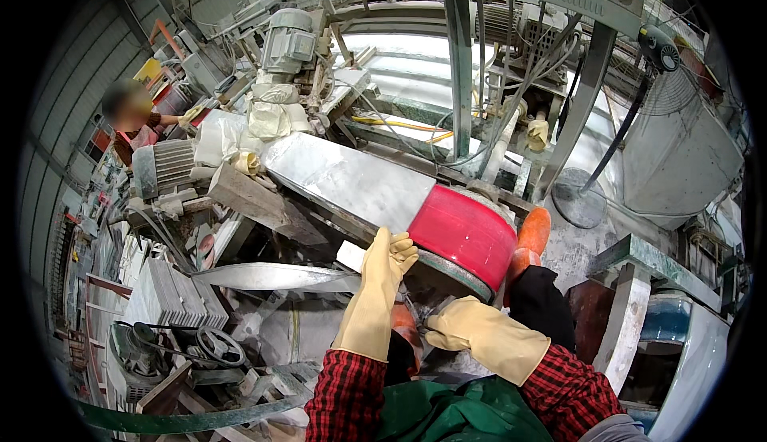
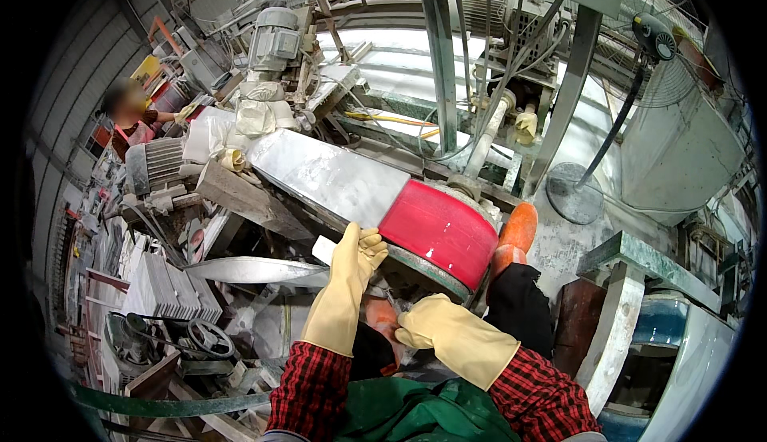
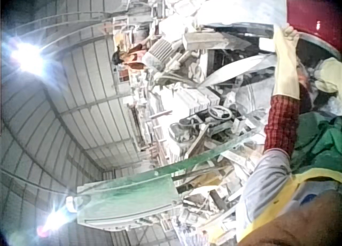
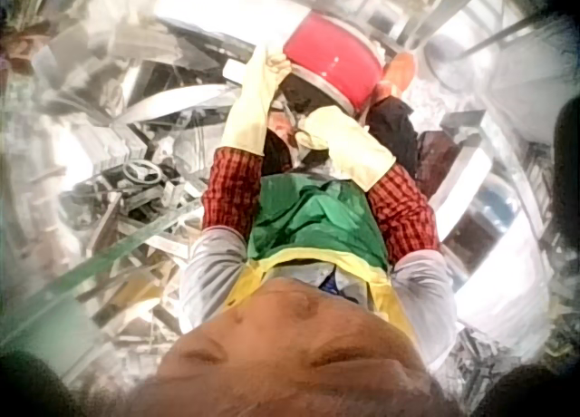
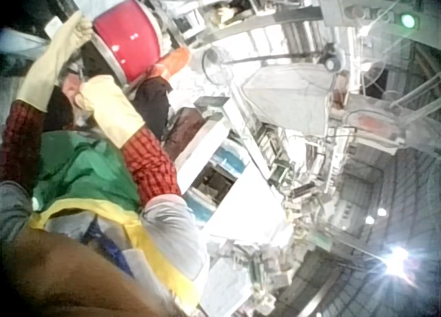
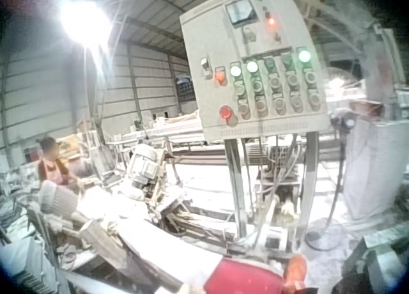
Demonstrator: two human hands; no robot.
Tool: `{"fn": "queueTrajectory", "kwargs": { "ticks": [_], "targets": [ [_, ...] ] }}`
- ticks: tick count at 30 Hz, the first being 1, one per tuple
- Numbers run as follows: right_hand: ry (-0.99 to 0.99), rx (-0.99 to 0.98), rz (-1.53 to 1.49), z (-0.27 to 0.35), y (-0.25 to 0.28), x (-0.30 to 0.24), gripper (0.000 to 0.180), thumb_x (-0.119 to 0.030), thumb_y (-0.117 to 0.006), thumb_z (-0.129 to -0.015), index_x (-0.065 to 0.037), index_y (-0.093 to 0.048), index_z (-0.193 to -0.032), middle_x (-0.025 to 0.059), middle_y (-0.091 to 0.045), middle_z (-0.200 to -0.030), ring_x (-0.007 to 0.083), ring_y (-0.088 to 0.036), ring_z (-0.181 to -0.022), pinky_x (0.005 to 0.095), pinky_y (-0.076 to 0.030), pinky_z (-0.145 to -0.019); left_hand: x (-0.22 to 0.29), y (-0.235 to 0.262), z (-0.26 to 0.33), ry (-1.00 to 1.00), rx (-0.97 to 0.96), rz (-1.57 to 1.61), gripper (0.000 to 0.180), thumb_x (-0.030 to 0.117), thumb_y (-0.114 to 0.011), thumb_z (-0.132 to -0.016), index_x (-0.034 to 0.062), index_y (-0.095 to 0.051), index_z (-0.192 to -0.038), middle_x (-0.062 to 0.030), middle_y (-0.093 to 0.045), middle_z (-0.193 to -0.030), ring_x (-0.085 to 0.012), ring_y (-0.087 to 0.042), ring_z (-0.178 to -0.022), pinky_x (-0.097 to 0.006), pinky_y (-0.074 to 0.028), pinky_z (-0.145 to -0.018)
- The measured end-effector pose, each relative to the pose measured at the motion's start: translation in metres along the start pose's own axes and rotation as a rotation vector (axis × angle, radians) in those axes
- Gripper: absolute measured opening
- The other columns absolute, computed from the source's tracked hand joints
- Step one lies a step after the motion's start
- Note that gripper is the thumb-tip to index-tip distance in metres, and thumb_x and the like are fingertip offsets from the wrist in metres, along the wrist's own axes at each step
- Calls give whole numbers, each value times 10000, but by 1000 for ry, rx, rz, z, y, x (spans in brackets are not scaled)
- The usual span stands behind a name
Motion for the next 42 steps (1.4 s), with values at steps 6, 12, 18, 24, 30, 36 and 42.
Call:
{"fn": "queueTrajectory", "kwargs": {
  "ticks": [6,12,18,24,30,36,42],
  "targets": [
    [-46,-52,-19,-1,0,0,387,-387,-475,-940,-57,-674,-968,205,-676,-760,400,-675,-765,511,-536,-715,-3,4,-2,-21,-16,-3,414,326,-500,-1002,-74,-554,-1095,-74,-596,-814,-164,-589,-695,-334,-556,-698],
    [-7,-35,-25,-1,0,0,382,-382,-479,-935,-56,-679,-953,207,-668,-754,406,-665,-754,513,-530,-713,0,0,-2,-6,-56,32,410,329,-499,-1011,-70,-551,-1092,-76,-590,-818,-169,-583,-699,-347,-560,-727],
    [-15,-44,-4,0,5,-3,398,-391,-469,-940,-62,-694,-931,199,-677,-772,406,-666,-773,511,-528,-722,-1,-1,3,-18,-7,6,388,310,-494,-1006,-64,-544,-1094,-72,-583,-818,-165,-580,-699,-349,-552,-730],
    [-42,-62,3,1,7,-4,410,-397,-467,-942,-65,-706,-916,189,-690,-803,401,-672,-796,509,-529,-726,0,1,-2,9,-38,3,381,318,-494,-1002,-48,-559,-1080,-69,-595,-814,-171,-596,-700,-340,-553,-719],
    [-9,-7,-2,0,5,-3,385,-382,-473,-932,-64,-691,-936,199,-675,-765,404,-669,-762,515,-532,-713,0,1,0,3,-28,-25,389,329,-495,-1000,-42,-567,-1091,-78,-617,-841,-177,-613,-714,-339,-557,-723],
    [12,6,-1,1,5,-3,359,-366,-479,-923,-68,-677,-934,199,-656,-709,398,-664,-708,517,-534,-683,1,1,2,-3,-3,-53,413,353,-488,-1009,-36,-582,-1110,-79,-628,-865,-178,-623,-742,-342,-562,-742],
    [-44,-26,-26,0,1,0,407,-408,-479,-947,-72,-707,-940,182,-696,-844,407,-663,-833,497,-526,-749,0,2,2,-12,-4,-61,431,373,-486,-1018,-36,-581,-1114,-81,-626,-868,-181,-628,-753,-341,-565,-747]
  ]
}}
Point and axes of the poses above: each hand's wrist, its own z-axis away from the middle knuckle, its own y-axis out of the back of the hand, x = y × z, the point moved 4 cm from there along -z, towards the middle knuckle
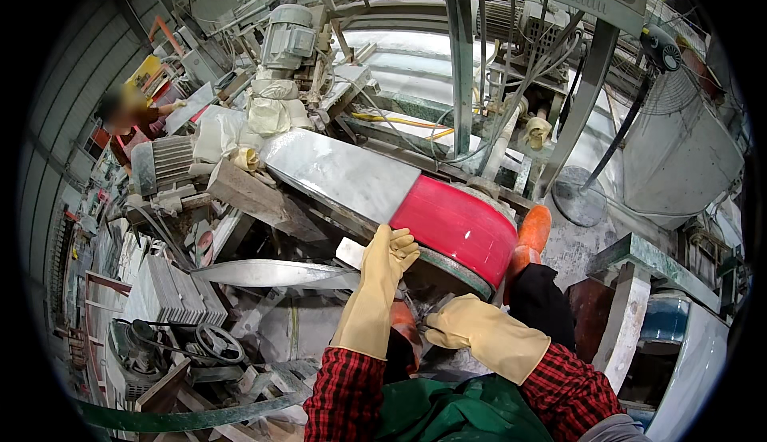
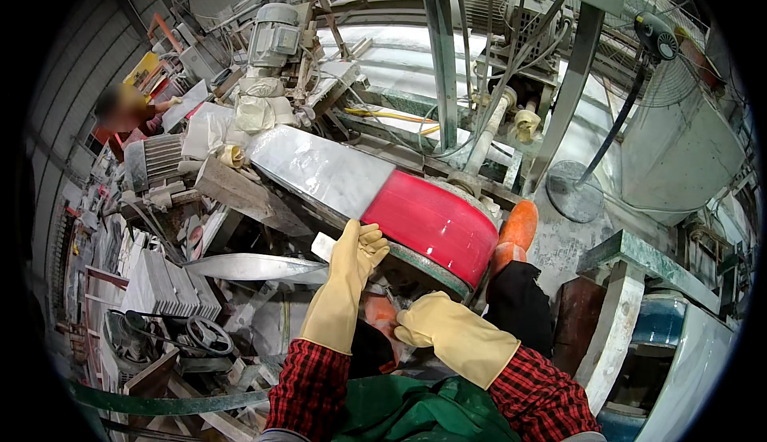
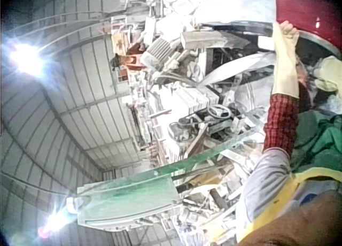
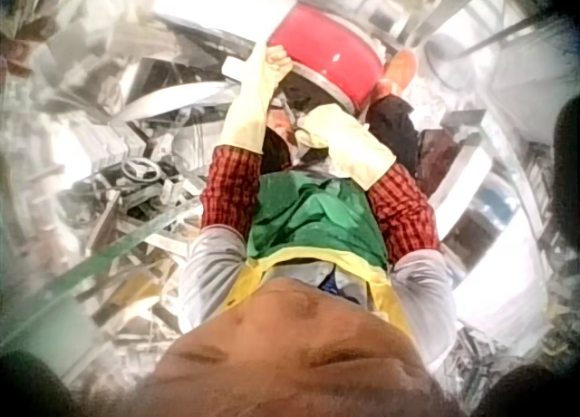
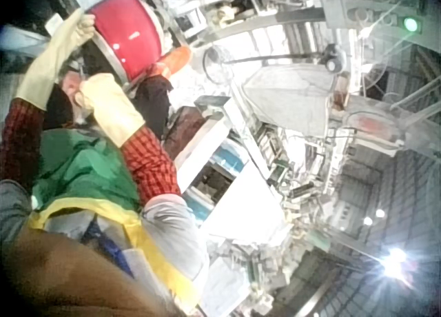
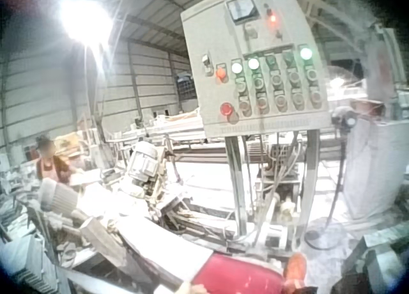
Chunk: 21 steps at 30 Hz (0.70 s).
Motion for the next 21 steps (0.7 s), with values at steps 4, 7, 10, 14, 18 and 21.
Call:
{"fn": "queueTrajectory", "kwargs": {
  "ticks": [4,7,10,14,18,21],
  "targets": [
    [54,38,38,-1,-3,1,385,-394,-490,-942,-67,-694,-926,186,-678,-781,405,-660,-780,506,-526,-722,0,-1,-1,18,6,25,433,374,-490,-1022,-40,-576,-1115,-82,-623,-844,-197,-620,-734,-367,-569,-734],
    [91,86,45,-1,-5,2,349,-361,-494,-923,-67,-681,-936,195,-654,-700,401,-661,-700,516,-533,-679,1,-2,-1,15,5,31,420,363,-487,-1024,-41,-567,-1106,-82,-610,-837,-189,-602,-714,-366,-568,-728],
    [95,110,39,-1,-6,2,356,-365,-487,-926,-66,-680,-934,194,-651,-691,402,-661,-695,516,-532,-672,0,-2,0,12,9,37,409,352,-482,-1025,-43,-562,-1100,-85,-604,-832,-185,-590,-702,-369,-567,-726],
    [83,103,32,0,-5,2,367,-371,-474,-929,-67,-681,-933,193,-650,-684,403,-661,-696,516,-532,-671,1,-3,0,13,-2,39,414,348,-477,-1027,-48,-566,-1105,-87,-606,-833,-191,-597,-707,-369,-568,-726],
    [56,64,18,-1,-5,2,367,-369,-471,-929,-68,-681,-931,194,-653,-689,404,-662,-700,517,-532,-673,1,-3,2,9,17,15,422,356,-479,-1027,-47,-571,-1112,-85,-613,-838,-197,-614,-725,-365,-571,-730],
    [30,53,11,-2,-5,1,357,-362,-477,-927,-67,-678,-921,196,-652,-690,403,-662,-701,517,-530,-674,2,-4,3,7,8,3,430,370,-490,-1023,-43,-573,-1114,-82,-619,-841,-195,-625,-737,-362,-574,-734]
  ]
}}
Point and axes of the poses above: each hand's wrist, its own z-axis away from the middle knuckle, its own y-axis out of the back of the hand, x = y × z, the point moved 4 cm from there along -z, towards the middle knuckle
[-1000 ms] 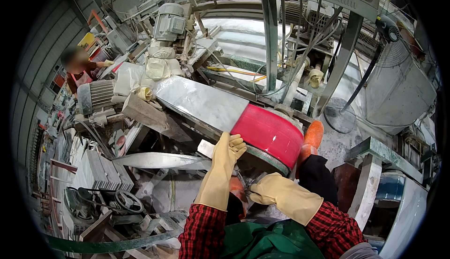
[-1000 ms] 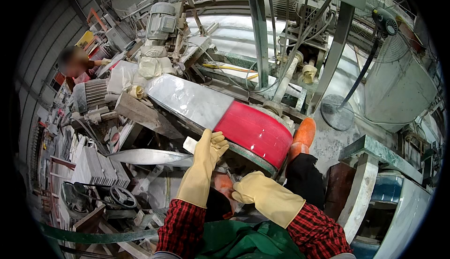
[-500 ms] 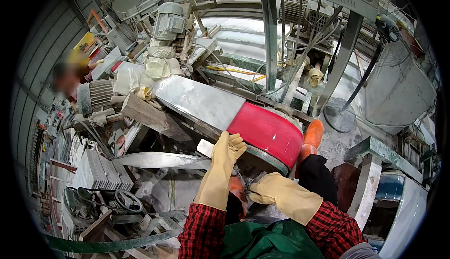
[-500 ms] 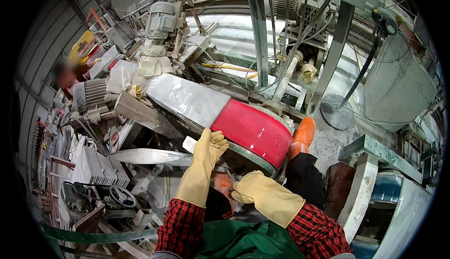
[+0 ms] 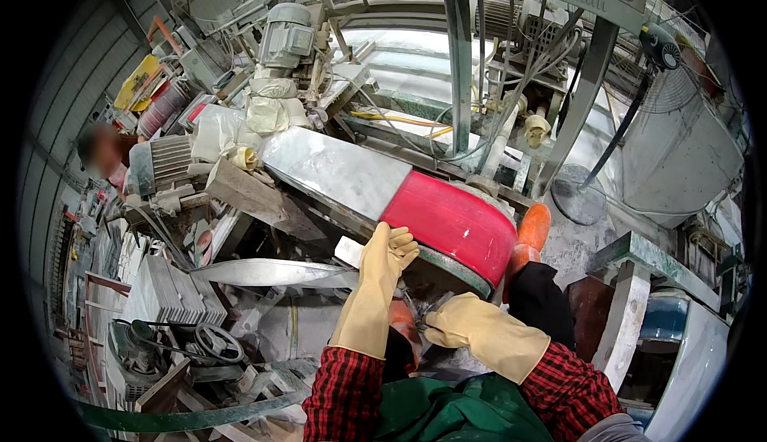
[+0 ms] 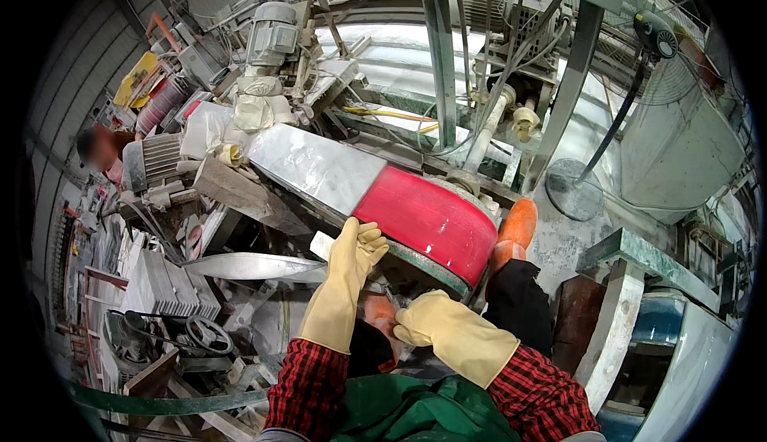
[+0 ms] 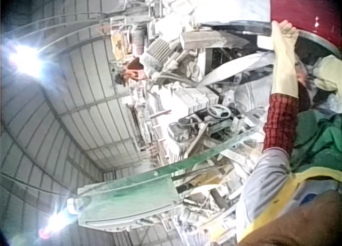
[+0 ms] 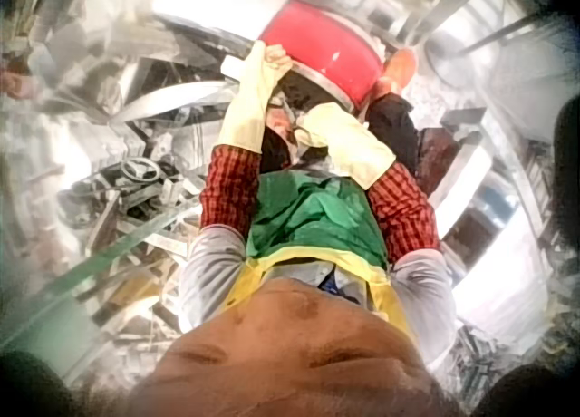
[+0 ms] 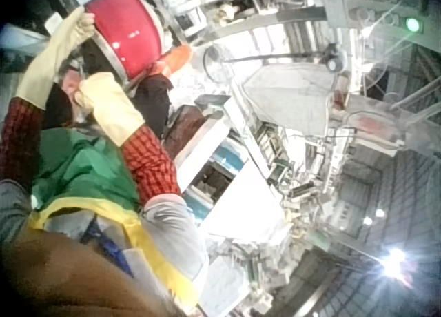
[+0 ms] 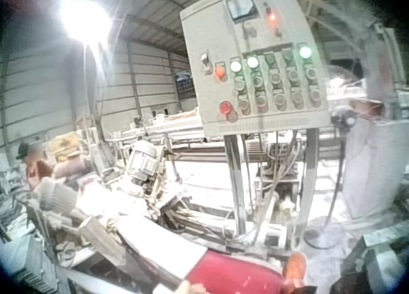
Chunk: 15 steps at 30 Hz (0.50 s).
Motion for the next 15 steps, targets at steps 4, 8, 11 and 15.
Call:
{"fn": "queueTrajectory", "kwargs": {
  "ticks": [4,8,11,15],
  "targets": [
    [55,43,25,1,3,-2,346,-354,-482,-926,-66,-674,-909,193,-653,-694,399,-661,-703,516,-528,-677,0,0,1,-6,-5,5,424,368,-494,-1019,-39,-568,-1114,-77,-617,-837,-191,-620,-727,-361,-571,-738],
    [35,2,22,1,4,-1,403,-386,-469,-943,-58,-700,-901,195,-685,-788,404,-668,-780,507,-528,-723,0,-1,1,-8,-10,-2,422,366,-496,-1017,-38,-566,-1116,-74,-613,-839,-185,-610,-719,-359,-568,-739],
    [10,-41,21,0,4,-1,436,-405,-463,-950,-55,-717,-898,197,-701,-836,406,-673,-821,500,-530,-743,1,-1,1,1,8,-8,417,359,-495,-1017,-40,-563,-1116,-73,-609,-837,-179,-601,-712,-357,-565,-736],
    [1,-76,26,-1,4,-2,427,-404,-475,-941,-60,-726,-911,193,-704,-847,404,-674,-831,499,-530,-751,1,-1,1,5,-3,8,409,353,-490,-1020,-39,-565,-1110,-75,-612,-840,-182,-605,-716,-359,-567,-739]
  ]
}}
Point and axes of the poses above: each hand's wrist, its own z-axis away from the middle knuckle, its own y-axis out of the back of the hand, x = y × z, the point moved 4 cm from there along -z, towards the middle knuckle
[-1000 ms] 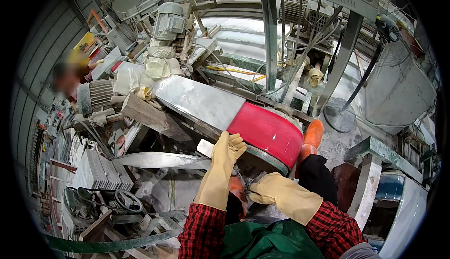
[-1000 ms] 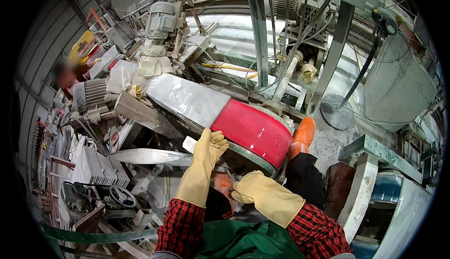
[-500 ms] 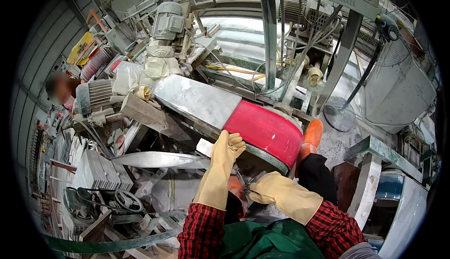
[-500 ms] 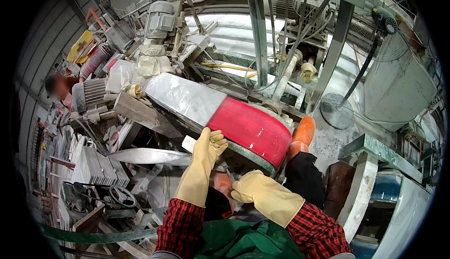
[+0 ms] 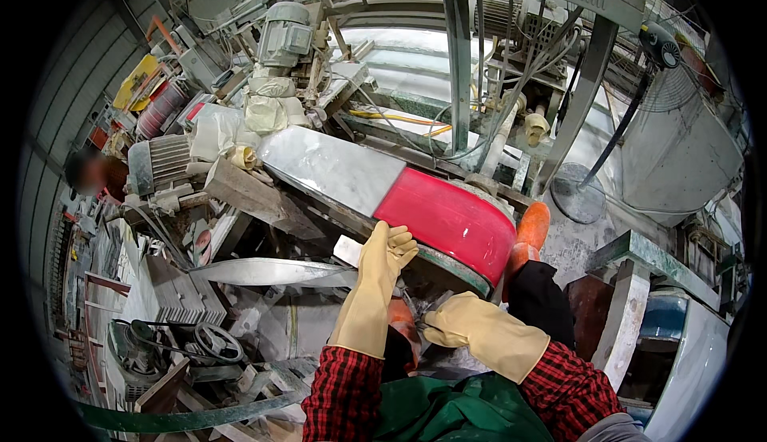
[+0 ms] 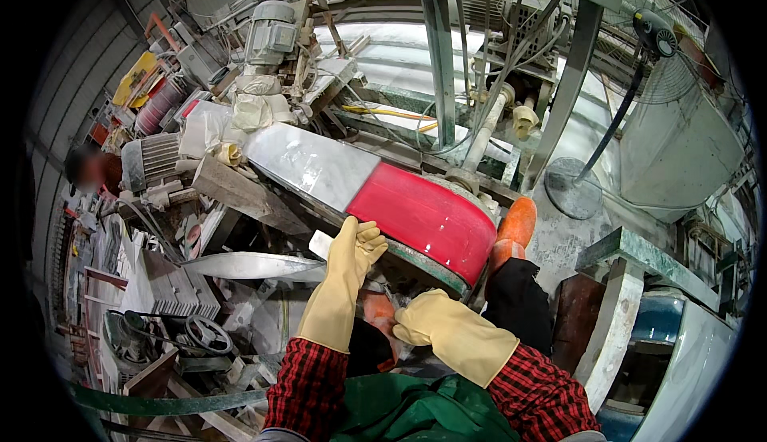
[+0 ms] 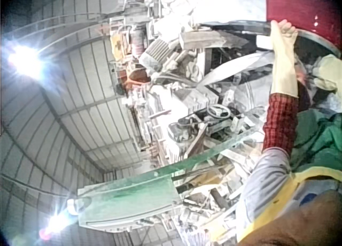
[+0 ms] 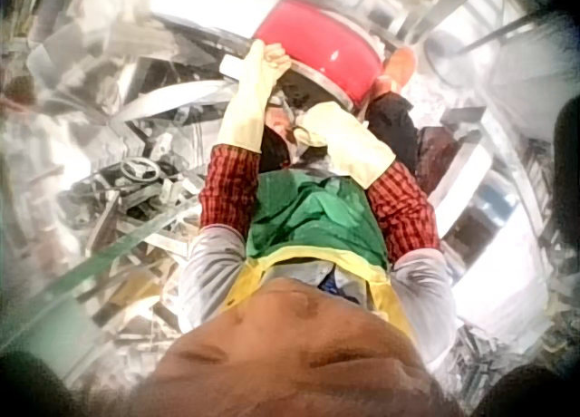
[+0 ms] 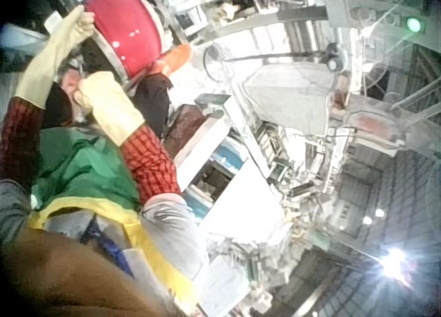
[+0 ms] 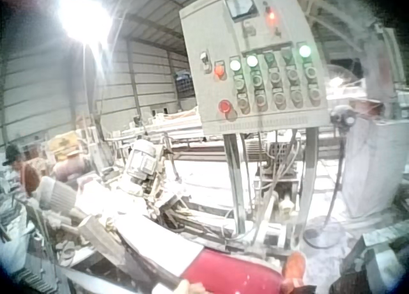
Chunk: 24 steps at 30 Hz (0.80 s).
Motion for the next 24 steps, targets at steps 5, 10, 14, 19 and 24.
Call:
{"fn": "queueTrajectory", "kwargs": {
  "ticks": [5,10,14,19,24],
  "targets": [
    [-4,-7,-10,1,1,0,423,-395,-470,-937,-60,-729,-922,197,-704,-863,402,-673,-838,502,-527,-765,-1,2,-2,-5,-5,-2,426,364,-488,-1025,-43,-557,-1127,-81,-612,-840,-191,-615,-728,-363,-569,-742],
    [-35,-33,-28,3,4,-2,425,-391,-459,-939,-61,-726,-941,201,-704,-888,404,-672,-861,497,-529,-783,-2,2,-3,-6,-32,10,442,377,-487,-1028,-45,-553,-1139,-82,-616,-834,-199,-624,-732,-358,-566,-734],
    [-52,-56,-34,6,11,-4,421,-388,-459,-940,-61,-723,-954,205,-701,-893,402,-673,-873,494,-532,-794,-3,3,-3,-19,-16,-4,445,383,-485,-1031,-43,-559,-1134,-83,-626,-834,-205,-633,-734,-360,-567,-734],
    [-59,-77,-33,7,15,-6,417,-382,-461,-937,-55,-718,-952,200,-700,-863,401,-672,-853,497,-530,-787,-4,5,-5,-13,-23,5,458,398,-479,-1036,-43,-559,-1128,-82,-624,-833,-201,-629,-732,-364,-566,-738],
    [-34,-52,-2,6,12,-7,402,-363,-465,-930,-52,-719,-937,198,-700,-856,400,-672,-839,496,-529,-776,-1,2,-2,-11,-35,-2,452,388,-470,-1040,-48,-556,-1123,-74,-613,-829,-188,-608,-719,-361,-564,-739]
  ]
}}
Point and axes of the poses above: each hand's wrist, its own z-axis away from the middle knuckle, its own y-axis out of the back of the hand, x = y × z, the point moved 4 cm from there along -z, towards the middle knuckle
